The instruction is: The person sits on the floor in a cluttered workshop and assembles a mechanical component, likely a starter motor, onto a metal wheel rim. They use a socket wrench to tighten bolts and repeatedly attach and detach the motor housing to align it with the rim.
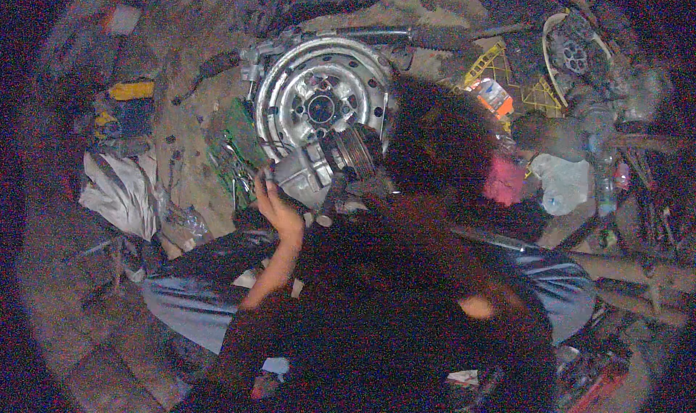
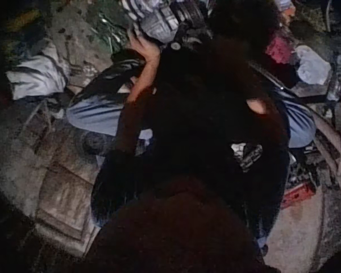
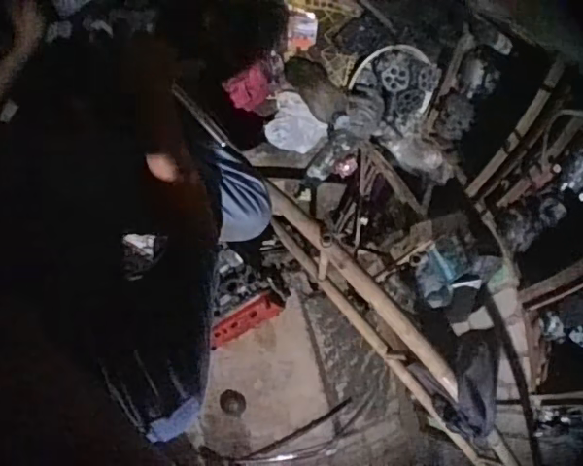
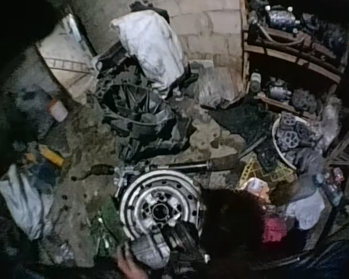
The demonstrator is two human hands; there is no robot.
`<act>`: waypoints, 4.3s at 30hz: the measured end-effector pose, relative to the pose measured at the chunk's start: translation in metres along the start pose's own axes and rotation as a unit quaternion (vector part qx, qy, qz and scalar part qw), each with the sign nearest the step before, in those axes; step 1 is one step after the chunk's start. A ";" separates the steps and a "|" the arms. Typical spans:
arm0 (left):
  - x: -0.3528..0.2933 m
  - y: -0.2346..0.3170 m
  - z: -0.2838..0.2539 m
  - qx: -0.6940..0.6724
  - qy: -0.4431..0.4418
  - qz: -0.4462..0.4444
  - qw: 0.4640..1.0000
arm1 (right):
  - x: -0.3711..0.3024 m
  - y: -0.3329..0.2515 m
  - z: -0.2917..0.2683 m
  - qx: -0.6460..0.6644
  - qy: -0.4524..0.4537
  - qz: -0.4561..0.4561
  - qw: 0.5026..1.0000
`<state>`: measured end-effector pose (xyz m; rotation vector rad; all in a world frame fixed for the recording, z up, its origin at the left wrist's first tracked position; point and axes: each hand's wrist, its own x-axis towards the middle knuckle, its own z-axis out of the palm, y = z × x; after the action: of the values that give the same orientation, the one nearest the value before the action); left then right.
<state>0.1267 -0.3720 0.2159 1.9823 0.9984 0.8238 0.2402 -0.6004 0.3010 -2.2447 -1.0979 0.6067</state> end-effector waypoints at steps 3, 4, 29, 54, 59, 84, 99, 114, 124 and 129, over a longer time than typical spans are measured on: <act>0.000 -0.003 0.001 -0.021 -0.010 0.011 1.000 | 0.003 0.002 -0.007 0.017 0.020 0.013 1.000; 0.001 -0.002 0.002 -0.010 -0.008 0.016 1.000 | 0.005 0.003 -0.009 0.021 0.011 0.024 0.999; -0.001 0.000 -0.001 -0.027 -0.020 -0.022 0.999 | 0.009 -0.013 -0.017 0.030 -0.018 0.072 0.997; -0.004 -0.006 0.005 -0.046 0.003 -0.009 0.999 | 0.009 -0.009 -0.002 -0.052 -0.044 0.129 0.989; -0.001 -0.008 0.006 -0.070 0.000 -0.011 0.998 | 0.011 -0.016 -0.010 -0.020 -0.118 0.138 0.983; -0.005 0.015 0.005 -0.006 0.005 -0.018 1.000 | 0.014 0.230 0.050 -0.138 0.039 0.376 0.915; 0.011 -0.018 -0.002 -0.084 -0.031 -0.115 0.989 | 0.096 0.095 0.077 0.526 0.011 0.187 0.829; 0.014 -0.047 0.023 -0.172 0.001 -0.257 0.951 | 0.104 0.023 0.086 0.574 0.120 0.351 0.730; 0.058 0.051 -0.075 -0.553 -0.051 -0.049 0.830 | 0.070 -0.085 -0.006 0.375 0.376 0.089 0.843; 0.076 0.098 -0.127 -0.634 -0.019 0.007 0.773 | 0.048 -0.183 -0.065 0.317 0.379 -0.074 0.866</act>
<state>0.0986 -0.3055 0.3777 0.7954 0.1842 1.0433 0.2046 -0.4871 0.4622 -1.5529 -0.5352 -0.0274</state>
